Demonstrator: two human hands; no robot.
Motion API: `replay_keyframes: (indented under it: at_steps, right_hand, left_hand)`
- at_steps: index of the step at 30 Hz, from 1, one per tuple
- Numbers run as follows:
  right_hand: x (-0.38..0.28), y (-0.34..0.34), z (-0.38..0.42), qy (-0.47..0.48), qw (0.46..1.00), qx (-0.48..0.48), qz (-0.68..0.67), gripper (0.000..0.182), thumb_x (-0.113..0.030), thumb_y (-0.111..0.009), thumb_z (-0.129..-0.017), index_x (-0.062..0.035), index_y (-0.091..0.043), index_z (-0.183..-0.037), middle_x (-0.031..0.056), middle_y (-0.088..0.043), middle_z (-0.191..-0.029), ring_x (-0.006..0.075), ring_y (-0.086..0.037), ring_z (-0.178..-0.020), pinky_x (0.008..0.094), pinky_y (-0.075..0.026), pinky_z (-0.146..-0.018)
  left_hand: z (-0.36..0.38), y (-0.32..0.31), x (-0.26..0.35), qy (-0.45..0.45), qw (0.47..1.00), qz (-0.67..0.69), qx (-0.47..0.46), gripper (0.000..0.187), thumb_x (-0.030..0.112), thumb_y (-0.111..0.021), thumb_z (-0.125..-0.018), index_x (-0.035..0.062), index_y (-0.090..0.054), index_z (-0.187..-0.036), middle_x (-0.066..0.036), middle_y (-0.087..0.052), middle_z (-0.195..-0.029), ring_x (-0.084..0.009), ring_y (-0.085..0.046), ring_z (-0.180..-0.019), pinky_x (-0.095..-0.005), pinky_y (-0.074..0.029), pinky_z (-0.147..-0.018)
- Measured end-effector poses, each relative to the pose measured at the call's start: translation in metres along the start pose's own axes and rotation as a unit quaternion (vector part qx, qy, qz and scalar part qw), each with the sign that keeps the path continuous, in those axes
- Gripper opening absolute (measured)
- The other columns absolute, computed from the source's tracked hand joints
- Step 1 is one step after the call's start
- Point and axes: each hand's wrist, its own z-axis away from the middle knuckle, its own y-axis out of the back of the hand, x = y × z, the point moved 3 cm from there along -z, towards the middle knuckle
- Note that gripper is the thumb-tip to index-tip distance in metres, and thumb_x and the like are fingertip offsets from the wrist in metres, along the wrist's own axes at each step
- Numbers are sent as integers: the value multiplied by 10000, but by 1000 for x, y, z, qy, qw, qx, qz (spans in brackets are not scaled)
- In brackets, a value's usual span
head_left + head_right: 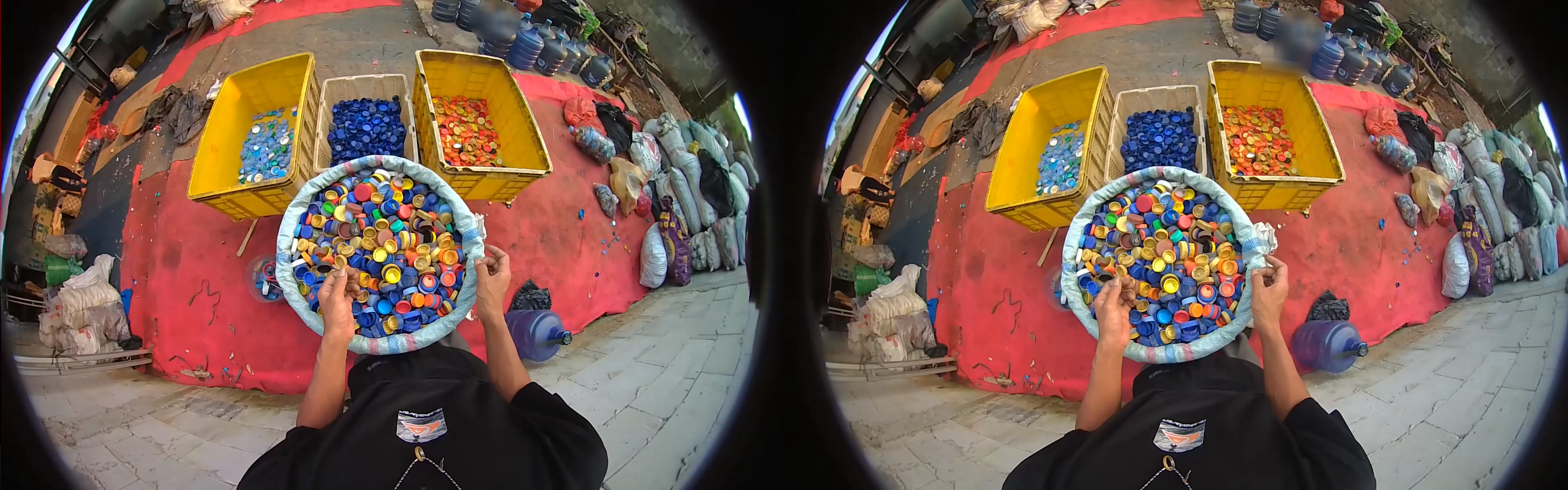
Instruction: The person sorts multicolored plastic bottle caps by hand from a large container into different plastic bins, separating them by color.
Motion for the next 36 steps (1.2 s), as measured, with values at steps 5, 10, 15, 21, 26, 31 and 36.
replay_keyframes:
  at_steps: [5,10,15,21,26,31,36]
  right_hand:
    - [-20,-45,41,63,984,-41,162,285,-11,-662,-813,14,-579,-1084,1,-552,-673,64,-495,-610,235,-412,-554]
    - [-26,-65,67,232,898,-120,355,413,6,-667,-751,-16,-573,-1152,60,-643,-785,216,-556,-809,364,-434,-747]
    - [-38,-83,59,304,846,-206,387,520,-4,-646,-742,-52,-542,-1249,61,-678,-991,269,-533,-929,406,-386,-812]
    - [-44,-93,42,354,776,-276,444,532,-5,-553,-731,-44,-536,-1261,111,-687,-933,292,-548,-935,453,-353,-781]
    - [-42,-94,36,363,754,-300,458,484,-18,-559,-747,-53,-551,-1230,111,-692,-901,288,-552,-933,449,-347,-771]
    - [-31,-93,31,367,762,-302,440,466,-23,-569,-753,-56,-559,-1218,113,-688,-902,289,-553,-920,449,-356,-756]
    - [-34,-87,31,348,815,-289,362,469,-20,-570,-756,-50,-556,-1223,133,-674,-970,292,-552,-912,449,-379,-758]
  left_hand:
    - [-9,30,9,-4,998,-56,-23,127,150,-603,-941,37,-612,-999,2,-603,-820,-51,-511,-662,-210,-416,-619]
    - [-17,38,26,-17,994,-101,-28,129,133,-625,-923,35,-610,-1005,21,-579,-782,-36,-474,-638,-197,-394,-594]
    - [-10,34,41,-49,987,-150,-29,139,133,-630,-926,19,-602,-998,7,-594,-829,-40,-526,-707,-202,-427,-635]
    - [7,36,10,-40,976,-213,-30,171,140,-645,-913,0,-622,-1008,-15,-627,-876,-58,-547,-756,-209,-452,-703]
    - [18,17,-15,-47,966,-246,-56,201,158,-651,-907,-10,-629,-1016,-28,-640,-881,-71,-551,-738,-226,-459,-685]
    - [22,-1,-22,-93,941,-318,-67,236,170,-682,-865,-15,-650,-1008,-35,-663,-820,-59,-534,-628,-239,-451,-581]
    - [27,-16,-24,-109,906,-400,-83,243,140,-702,-834,-7,-645,-1018,-34,-667,-831,-58,-499,-564,-254,-424,-508]
